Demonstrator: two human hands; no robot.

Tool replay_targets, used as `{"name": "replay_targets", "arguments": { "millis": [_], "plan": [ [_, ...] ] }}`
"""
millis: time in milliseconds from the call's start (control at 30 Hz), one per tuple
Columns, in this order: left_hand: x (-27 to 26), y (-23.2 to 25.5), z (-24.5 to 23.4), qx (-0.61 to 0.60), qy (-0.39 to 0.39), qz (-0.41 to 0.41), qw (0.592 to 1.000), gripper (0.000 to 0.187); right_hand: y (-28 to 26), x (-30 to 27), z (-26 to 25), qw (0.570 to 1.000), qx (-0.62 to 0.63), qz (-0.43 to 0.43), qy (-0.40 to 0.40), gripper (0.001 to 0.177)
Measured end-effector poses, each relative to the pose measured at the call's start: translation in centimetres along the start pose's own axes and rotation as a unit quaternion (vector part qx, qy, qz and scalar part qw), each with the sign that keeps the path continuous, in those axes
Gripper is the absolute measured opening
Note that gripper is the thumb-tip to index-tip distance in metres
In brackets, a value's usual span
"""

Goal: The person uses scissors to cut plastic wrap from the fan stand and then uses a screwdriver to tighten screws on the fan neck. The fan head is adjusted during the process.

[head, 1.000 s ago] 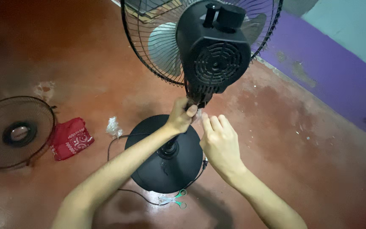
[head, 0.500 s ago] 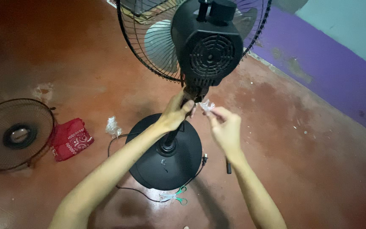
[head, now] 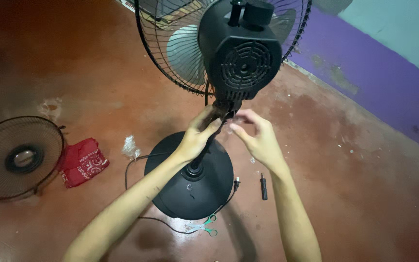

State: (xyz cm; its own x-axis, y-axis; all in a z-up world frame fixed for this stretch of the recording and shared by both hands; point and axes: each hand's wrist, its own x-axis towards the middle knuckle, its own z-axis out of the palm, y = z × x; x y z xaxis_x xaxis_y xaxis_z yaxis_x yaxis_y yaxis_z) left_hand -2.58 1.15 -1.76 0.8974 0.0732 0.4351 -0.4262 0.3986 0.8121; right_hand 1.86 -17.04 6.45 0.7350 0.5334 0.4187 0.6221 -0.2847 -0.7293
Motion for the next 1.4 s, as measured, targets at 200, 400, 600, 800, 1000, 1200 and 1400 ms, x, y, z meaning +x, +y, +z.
{"name": "replay_targets", "arguments": {
  "millis": [200, 400, 600, 800, 1000, 1200, 1400],
  "plan": [
    [0.4, -0.4, -1.0, -0.01, -0.005, -0.022, 1.0, 0.033, 1.9, 1.2, 1.9, 0.997, 0.052, 0.002, 0.048, 0.01],
    [1.6, -0.5, -2.4, -0.035, -0.004, -0.06, 0.998, 0.03, 2.9, 2.4, 4.4, 0.991, -0.004, -0.041, 0.13, 0.015],
    [1.5, 1.5, -3.3, 0.139, 0.022, 0.066, 0.988, 0.018, 3.5, 3.2, 6.1, 0.992, -0.014, 0.013, 0.124, 0.014],
    [0.6, 4.6, -1.5, 0.284, 0.135, 0.09, 0.945, 0.009, -1.3, 0.3, 6.5, 0.961, -0.087, -0.106, 0.241, 0.023],
    [0.1, 6.6, 0.3, 0.494, 0.133, 0.117, 0.851, 0.011, -3.3, -0.4, 8.0, 0.971, -0.115, -0.093, 0.19, 0.031],
    [-1.9, 9.8, 0.1, 0.538, 0.072, 0.128, 0.83, 0.018, -1.8, 0.0, 8.1, 0.979, -0.1, -0.033, 0.174, 0.027],
    [-6.4, 13.7, 0.9, 0.497, -0.063, 0.088, 0.861, 0.02, -1.4, -0.1, 8.1, 0.98, -0.077, -0.021, 0.181, 0.027]
  ]
}}
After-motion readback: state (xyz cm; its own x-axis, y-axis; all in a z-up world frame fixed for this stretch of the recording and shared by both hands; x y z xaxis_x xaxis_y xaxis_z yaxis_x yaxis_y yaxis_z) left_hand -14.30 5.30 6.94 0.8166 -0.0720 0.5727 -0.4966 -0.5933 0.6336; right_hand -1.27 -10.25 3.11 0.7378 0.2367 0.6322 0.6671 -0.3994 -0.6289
